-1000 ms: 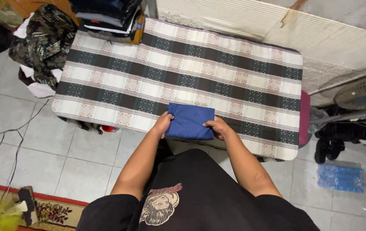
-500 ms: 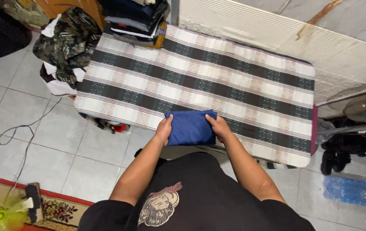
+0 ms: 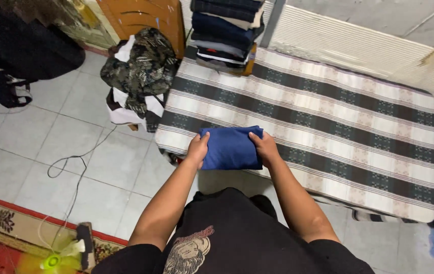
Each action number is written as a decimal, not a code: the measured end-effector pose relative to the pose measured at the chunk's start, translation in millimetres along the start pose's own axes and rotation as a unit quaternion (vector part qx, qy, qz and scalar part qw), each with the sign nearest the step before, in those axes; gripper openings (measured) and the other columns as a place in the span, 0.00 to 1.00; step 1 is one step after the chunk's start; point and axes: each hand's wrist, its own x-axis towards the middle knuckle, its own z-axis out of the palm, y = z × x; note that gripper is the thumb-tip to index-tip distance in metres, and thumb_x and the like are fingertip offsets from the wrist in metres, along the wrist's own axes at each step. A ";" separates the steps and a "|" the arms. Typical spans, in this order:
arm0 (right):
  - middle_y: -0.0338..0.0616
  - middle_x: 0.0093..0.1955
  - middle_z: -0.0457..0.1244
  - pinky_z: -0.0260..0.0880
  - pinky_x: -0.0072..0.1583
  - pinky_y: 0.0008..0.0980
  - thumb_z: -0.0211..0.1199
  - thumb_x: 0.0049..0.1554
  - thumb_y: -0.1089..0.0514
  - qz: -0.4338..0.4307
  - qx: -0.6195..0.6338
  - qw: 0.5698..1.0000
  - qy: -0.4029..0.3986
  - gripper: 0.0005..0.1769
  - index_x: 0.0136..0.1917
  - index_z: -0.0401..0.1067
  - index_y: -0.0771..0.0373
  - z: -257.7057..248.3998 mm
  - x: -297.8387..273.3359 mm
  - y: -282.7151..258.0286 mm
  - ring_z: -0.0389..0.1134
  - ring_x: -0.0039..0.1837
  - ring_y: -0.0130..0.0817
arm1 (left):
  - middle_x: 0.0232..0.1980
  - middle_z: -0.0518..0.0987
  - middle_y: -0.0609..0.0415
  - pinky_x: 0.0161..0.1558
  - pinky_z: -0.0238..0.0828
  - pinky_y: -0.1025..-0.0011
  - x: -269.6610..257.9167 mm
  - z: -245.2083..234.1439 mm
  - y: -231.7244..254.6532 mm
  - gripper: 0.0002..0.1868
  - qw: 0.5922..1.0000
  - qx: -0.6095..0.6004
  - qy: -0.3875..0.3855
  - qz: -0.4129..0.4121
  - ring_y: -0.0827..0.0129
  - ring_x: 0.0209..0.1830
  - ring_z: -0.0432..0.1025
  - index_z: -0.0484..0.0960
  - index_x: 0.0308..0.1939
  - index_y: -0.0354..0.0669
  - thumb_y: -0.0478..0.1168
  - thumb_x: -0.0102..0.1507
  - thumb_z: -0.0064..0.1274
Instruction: The person folds a blue t-shirt on a patterned ironing board. They smooth the fabric, fold the sides inward, fold the bottom up, and then fold the shirt in half before placing it on a stack of folded clothes.
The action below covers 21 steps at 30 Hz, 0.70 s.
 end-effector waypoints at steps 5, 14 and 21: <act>0.49 0.48 0.69 0.72 0.54 0.42 0.73 0.55 0.40 0.001 -0.005 1.000 0.014 0.25 0.57 0.77 0.59 35.4 -9.0 -30.9 0.70 0.53 0.42 | 0.72 0.69 0.37 0.71 0.61 0.50 109.4 -42.1 -54.6 0.39 0.995 0.080 0.032 0.050 0.50 0.75 0.62 0.67 0.73 0.35 0.61 0.68 0.51; 0.49 0.44 0.69 0.72 0.52 0.43 0.72 0.55 0.46 0.010 -0.010 0.999 0.030 0.19 0.53 0.79 0.60 61.4 -2.6 -60.5 0.70 0.50 0.43 | 0.51 0.82 0.39 0.58 0.71 0.53 143.3 -72.9 -38.4 0.25 0.970 0.202 0.050 0.126 0.47 0.61 0.74 0.81 0.47 0.40 0.60 0.67 0.48; 0.55 0.48 0.71 0.69 0.58 0.46 0.69 0.56 0.44 -0.013 -0.074 0.997 0.020 0.20 0.54 0.81 0.60 88.4 44.5 -74.0 0.70 0.57 0.50 | 0.62 0.78 0.34 0.65 0.68 0.48 171.6 -99.9 -12.8 0.32 0.971 0.203 0.037 0.120 0.43 0.67 0.70 0.78 0.61 0.37 0.61 0.68 0.45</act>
